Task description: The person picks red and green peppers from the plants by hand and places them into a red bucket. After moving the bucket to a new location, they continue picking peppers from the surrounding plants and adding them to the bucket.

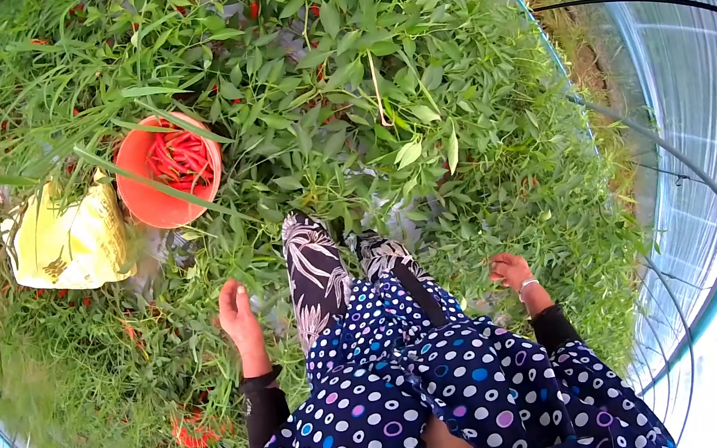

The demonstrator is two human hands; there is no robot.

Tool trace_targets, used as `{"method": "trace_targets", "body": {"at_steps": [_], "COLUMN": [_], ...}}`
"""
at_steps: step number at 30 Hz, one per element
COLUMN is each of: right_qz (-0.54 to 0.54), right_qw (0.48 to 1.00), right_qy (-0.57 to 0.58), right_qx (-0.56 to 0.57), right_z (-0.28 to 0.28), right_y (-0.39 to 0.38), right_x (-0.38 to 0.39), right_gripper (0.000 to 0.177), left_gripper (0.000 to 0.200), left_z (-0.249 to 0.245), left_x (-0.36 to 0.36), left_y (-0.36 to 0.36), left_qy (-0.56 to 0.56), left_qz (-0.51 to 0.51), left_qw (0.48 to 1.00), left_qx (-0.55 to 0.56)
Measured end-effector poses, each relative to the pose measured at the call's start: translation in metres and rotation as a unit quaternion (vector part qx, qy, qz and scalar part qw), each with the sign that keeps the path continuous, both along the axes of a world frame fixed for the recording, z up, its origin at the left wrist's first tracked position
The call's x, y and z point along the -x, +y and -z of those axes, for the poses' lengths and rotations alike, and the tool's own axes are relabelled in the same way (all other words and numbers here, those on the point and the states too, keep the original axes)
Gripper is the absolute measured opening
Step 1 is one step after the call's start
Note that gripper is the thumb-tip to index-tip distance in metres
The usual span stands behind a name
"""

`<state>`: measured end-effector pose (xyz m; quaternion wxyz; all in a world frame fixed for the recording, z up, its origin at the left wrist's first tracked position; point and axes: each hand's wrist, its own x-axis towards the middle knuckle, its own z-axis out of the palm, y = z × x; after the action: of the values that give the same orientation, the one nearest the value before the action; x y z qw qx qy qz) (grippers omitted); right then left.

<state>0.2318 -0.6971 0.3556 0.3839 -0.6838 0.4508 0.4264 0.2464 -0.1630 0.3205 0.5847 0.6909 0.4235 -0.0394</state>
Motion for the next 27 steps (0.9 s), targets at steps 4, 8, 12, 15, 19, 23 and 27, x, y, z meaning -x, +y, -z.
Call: {"method": "trace_targets", "body": {"at_steps": [4, 8, 12, 15, 19, 23, 27], "right_qz": [0.017, -0.022, -0.168, -0.204, -0.381, -0.556, -0.652], "right_qw": [0.999, 0.998, 0.974, 0.949, 0.865, 0.732, 0.685], "right_qy": [-0.022, -0.029, -0.123, -0.19, -0.281, -0.386, -0.278], "right_qx": [-0.017, -0.055, -0.09, -0.148, -0.167, -0.073, 0.169], "right_z": [0.0, 0.0, 0.024, 0.027, 0.063, 0.129, 0.184], "right_y": [0.014, 0.057, 0.113, 0.179, 0.256, 0.29, 0.265], "right_x": [-0.042, -0.092, -0.159, -0.236, -0.339, -0.432, -0.494], "right_gripper": [0.038, 0.036, 0.034, 0.036, 0.034, 0.03, 0.031], "left_gripper": [0.027, 0.026, 0.026, 0.018, 0.015, 0.017, 0.014], "left_z": [0.009, 0.013, 0.026, 0.029, 0.041, 0.045, 0.074], "left_x": [-0.021, -0.042, -0.06, -0.086, -0.108, -0.138, -0.175], "left_y": [0.007, 0.018, 0.035, 0.038, 0.027, -0.013, -0.043], "left_qy": [0.093, 0.085, 0.095, 0.092, 0.095, 0.072, 0.006], "left_qz": [0.014, -0.005, 0.039, 0.035, 0.02, 0.009, 0.02], "left_qw": [0.996, 0.995, 0.991, 0.99, 0.985, 0.988, 0.983], "left_qx": [0.014, 0.056, 0.083, 0.098, 0.14, 0.134, 0.18]}}
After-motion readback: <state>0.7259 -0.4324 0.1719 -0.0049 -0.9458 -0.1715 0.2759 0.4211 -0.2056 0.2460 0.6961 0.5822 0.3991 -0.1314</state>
